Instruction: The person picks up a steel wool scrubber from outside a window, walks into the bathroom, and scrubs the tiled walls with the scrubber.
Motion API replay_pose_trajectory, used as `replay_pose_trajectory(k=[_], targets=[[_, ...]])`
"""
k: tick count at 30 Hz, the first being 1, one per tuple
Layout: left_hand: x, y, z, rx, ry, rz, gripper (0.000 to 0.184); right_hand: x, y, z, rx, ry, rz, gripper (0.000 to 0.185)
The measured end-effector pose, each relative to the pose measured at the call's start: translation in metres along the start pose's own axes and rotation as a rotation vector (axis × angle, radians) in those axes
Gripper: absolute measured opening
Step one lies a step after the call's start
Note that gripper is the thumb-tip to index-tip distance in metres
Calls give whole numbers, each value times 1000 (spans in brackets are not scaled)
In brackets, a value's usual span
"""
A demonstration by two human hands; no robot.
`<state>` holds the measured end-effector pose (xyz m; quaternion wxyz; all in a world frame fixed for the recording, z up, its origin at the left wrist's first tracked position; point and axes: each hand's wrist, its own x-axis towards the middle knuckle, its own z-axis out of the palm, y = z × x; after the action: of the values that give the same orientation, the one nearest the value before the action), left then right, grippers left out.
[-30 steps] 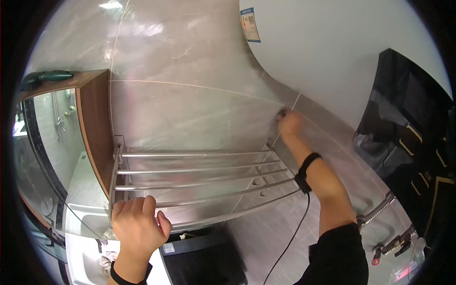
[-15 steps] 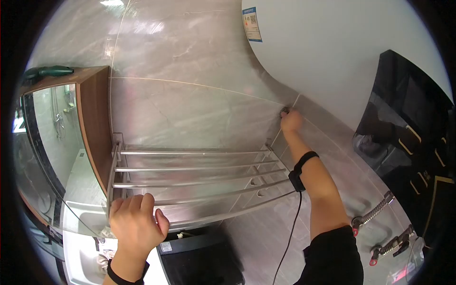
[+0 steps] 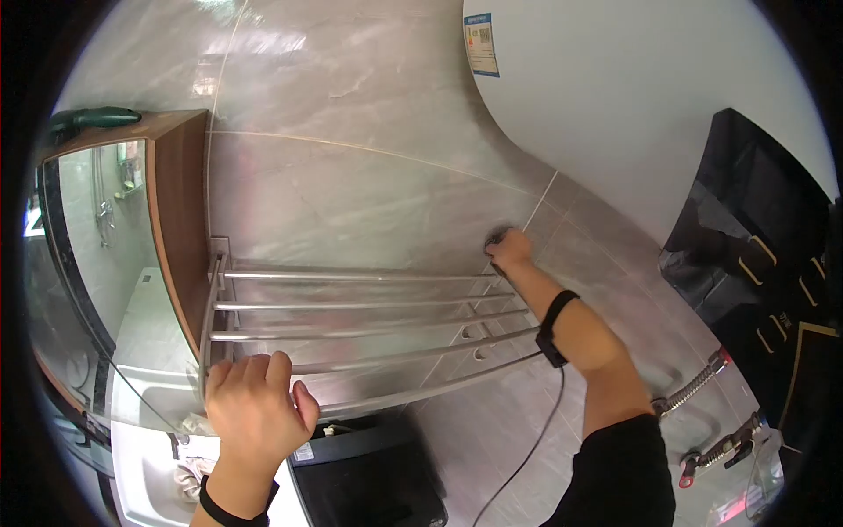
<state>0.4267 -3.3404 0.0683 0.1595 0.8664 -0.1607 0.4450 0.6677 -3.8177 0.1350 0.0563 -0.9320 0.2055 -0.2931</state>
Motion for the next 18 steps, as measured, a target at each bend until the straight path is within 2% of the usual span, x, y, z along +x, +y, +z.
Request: replay_pose_trajectory(k=[3, 7, 9, 11, 13, 16, 18], targets=[[1, -1, -4, 18, -33, 10, 15, 53, 38, 20, 230, -7, 130, 28], [1, -3, -1, 15, -5, 11, 15, 28, 12, -18, 128, 2, 140, 28], [-1, -2, 0, -1, -4, 18, 15, 0, -6, 12, 415, -112, 222, 28], [0, -3, 0, -8, -1, 25, 16, -5, -14, 5, 148, -179, 94, 28], [-1, -3, 0, -14, -12, 19, 16, 1, -7, -25, -680, -209, -238, 29], [-1, -5, 0, 4, -3, -4, 17, 52, 34, 32, 281, 140, 215, 31], [-4, -4, 2, -6, -18, 9, 17, -5, -10, -2, 144, -37, 199, 31]])
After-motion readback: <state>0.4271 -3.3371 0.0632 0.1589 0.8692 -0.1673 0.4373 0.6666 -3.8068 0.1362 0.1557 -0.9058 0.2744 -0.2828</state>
